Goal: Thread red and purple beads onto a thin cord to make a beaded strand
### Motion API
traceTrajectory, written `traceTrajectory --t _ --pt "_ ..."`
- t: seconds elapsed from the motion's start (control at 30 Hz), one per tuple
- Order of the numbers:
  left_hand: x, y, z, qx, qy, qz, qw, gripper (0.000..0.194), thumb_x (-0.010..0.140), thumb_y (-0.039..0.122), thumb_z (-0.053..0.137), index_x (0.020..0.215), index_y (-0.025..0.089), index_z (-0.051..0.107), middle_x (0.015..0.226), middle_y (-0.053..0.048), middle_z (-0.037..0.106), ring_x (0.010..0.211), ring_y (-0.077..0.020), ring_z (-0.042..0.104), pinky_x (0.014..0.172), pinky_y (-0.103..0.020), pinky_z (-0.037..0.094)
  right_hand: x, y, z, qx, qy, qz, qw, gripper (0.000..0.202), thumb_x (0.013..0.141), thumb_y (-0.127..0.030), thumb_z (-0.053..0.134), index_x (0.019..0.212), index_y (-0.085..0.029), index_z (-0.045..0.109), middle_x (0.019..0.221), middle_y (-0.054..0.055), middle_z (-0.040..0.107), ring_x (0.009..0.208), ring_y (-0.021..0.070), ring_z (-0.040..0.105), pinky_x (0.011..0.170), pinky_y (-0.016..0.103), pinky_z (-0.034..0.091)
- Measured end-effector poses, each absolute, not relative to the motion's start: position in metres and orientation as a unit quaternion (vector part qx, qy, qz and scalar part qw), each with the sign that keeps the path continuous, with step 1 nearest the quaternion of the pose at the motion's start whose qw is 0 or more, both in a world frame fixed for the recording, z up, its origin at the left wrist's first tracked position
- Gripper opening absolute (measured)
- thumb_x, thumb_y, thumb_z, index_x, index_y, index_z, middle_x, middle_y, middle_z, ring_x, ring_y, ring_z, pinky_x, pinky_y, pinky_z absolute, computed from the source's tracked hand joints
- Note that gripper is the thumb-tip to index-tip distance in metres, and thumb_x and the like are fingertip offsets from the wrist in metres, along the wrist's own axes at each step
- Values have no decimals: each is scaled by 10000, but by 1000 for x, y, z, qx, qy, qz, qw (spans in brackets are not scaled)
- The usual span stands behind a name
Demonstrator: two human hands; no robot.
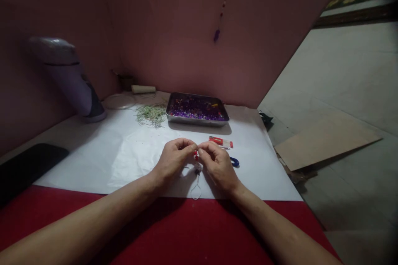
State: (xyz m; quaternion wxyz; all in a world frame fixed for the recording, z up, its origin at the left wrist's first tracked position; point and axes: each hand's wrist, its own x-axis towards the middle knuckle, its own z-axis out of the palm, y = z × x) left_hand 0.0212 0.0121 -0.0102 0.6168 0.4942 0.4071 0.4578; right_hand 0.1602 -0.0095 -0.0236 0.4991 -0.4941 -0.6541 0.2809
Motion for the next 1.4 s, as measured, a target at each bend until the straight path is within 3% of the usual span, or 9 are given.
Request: traceTrajectory --t 0.17,0.43,0.87,1.2,1.4 --pt "21 11 -11 499 404 469 607 151 699 265 660 722 126 607 660 -18 616 599 -108 531 585 -230 417 158 -7 -26 -472 -537 467 520 154 762 -296 626 726 -146 624 641 2 591 559 112 510 547 244 399" --pt "22 12 -11 480 386 476 628 158 725 277 645 744 122 623 657 -16 615 598 -105 540 600 -234 422 153 -10 -22 -441 -471 543 538 160 757 -295 639 713 -161 563 607 -20 610 391 49 384 385 192 274" --pt "18 13 -15 501 382 459 627 150 727 257 643 793 123 638 728 -36 644 669 -128 567 663 -259 437 156 -11 -24 -454 -483 528 531 173 786 -314 625 733 -165 557 567 -33 575 391 49 381 391 191 275" --pt "16 13 -13 508 381 449 628 181 702 248 668 840 134 646 767 -42 655 687 -135 578 658 -258 443 158 -10 -25 -458 -514 497 528 171 782 -317 631 726 -160 592 574 -28 562 495 87 457 494 222 357" --pt "18 12 -12 515 371 451 627 162 681 270 681 756 140 621 647 -18 630 613 -133 564 615 -256 434 156 -11 -24 -459 -527 477 533 140 765 -267 625 684 -157 592 571 -19 586 522 95 485 528 234 373"
